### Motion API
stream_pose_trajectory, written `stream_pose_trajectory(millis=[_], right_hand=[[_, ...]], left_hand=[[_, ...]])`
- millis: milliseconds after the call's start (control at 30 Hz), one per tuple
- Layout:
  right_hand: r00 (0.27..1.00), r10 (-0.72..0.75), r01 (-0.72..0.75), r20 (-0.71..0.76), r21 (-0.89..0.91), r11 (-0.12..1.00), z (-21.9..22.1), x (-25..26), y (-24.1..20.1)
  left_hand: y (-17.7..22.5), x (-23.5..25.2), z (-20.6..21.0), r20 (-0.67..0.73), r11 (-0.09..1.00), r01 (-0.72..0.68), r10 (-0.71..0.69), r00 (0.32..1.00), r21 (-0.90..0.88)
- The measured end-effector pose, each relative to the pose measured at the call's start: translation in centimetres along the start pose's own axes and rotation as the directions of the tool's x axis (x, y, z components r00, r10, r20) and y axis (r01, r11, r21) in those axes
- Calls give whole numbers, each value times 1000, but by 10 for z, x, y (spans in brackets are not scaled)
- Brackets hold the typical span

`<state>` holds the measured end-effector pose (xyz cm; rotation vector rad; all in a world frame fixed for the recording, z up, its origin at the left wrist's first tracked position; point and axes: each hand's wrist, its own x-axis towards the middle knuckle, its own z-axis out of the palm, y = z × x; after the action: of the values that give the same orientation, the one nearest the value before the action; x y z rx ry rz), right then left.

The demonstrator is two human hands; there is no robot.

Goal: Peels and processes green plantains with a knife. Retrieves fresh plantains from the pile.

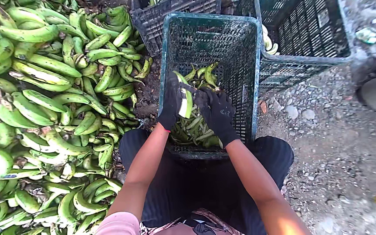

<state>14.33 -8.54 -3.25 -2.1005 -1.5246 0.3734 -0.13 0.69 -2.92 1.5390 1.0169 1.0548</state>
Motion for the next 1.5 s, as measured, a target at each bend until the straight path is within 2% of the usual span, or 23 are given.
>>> stream_pose_trajectory(millis=[67, 133, 233, 267, 333, 367, 433, 533, 567, 633, 700, 733, 833, 900, 1000, 1067, 1133, 1200, 1267, 1333, 1400, 1433, 1500], right_hand=[[996, 43, -49, 72, 80, 996, -4, 5, 4], [987, 79, -103, 139, 176, 979, -9, 9, 9], [981, 130, -167, 143, 284, 944, -9, 18, 22], [979, 147, -187, 142, 325, 927, -9, 19, 23], [982, 144, -177, 118, 342, 923, -7, 18, 22], [989, 110, -134, 97, 300, 944, -5, 15, 20], [999, -16, 11, 36, 135, 991, -2, 3, 13], [945, -286, 280, -162, -56, 958, 9, -13, 10], [914, -336, 322, -227, -98, 942, 12, -15, 9], [867, -384, 357, -316, -143, 923, 17, -13, 9], [888, -345, 317, -303, -138, 938, 13, -15, 7], [920, -300, 280, -254, -112, 954, 8, -16, 5], [996, -88, 88, -29, 11, 996, -8, -13, -2], [1000, -13, 11, 19, 62, 998, -9, -6, 2], [997, 32, -49, 69, 258, 965, -11, 0, 10], [988, 43, -97, 149, 375, 922, -18, 2, 12], [971, 74, -164, 228, 405, 900, -23, 3, 14], [963, 127, -217, 239, 403, 889, -21, 6, 16], [970, 137, -219, 203, 475, 852, -11, 12, 25], [988, 99, -148, 119, 546, 824, -5, 12, 29], [999, 29, -45, 44, 420, 906, -10, 6, 23], [999, -47, 41, 11, 305, 952, -11, 3, 22], [975, -215, 220, -55, 116, 968, -9, -3, 19]], left_hand=[[8, -2, -3, 194, 984, -56, 23, 981, 167], [17, -11, -2, 343, 958, -51, -51, 938, 283], [26, -30, 10, 475, 962, -19, -117, 872, 272], [24, -29, 14, 454, 979, 13, -106, 885, 205], [16, -18, 20, 283, 987, 156, -139, 949, -38], [13, -11, 18, 195, 956, 215, -176, 965, -201], [11, -3, 10, 59, 851, 238, -239, 969, -468], [15, -1, -2, 89, 579, 342, -420, 903, -740], [20, -3, -6, 116, 497, 371, -470, 875, -784], [25, -3, -10, 139, 410, 393, -526, 839, -823], [32, 1, -7, 54, 457, 387, -588, 807, -801], [35, 1, -5, 0, 535, 372, -570, 821, -758], [32, -3, 1, -89, 856, 259, -331, 939, -448], [20, -4, 2, -24, 966, 144, -153, 988, -217], [19, -10, 6, 162, 999, 1, 7, 987, -50], [31, -20, 7, 252, 1000, -4, -1, 968, 19], [42, -26, 7, 307, 987, -6, -45, 951, 164], [45, -31, 13, 376, 960, -27, -84, 923, 279], [39, -32, 19, 396, 987, 95, -141, 907, 132], [30, -23, 18, 363, 946, 257, -174, 916, -196], [25, -14, 8, 328, 816, 386, -257, 909, -430], [23, -10, 3, 315, 764, 415, -288, 904, -494], [24, -6, -8, 265, 715, 419, -325, 908, -560]])
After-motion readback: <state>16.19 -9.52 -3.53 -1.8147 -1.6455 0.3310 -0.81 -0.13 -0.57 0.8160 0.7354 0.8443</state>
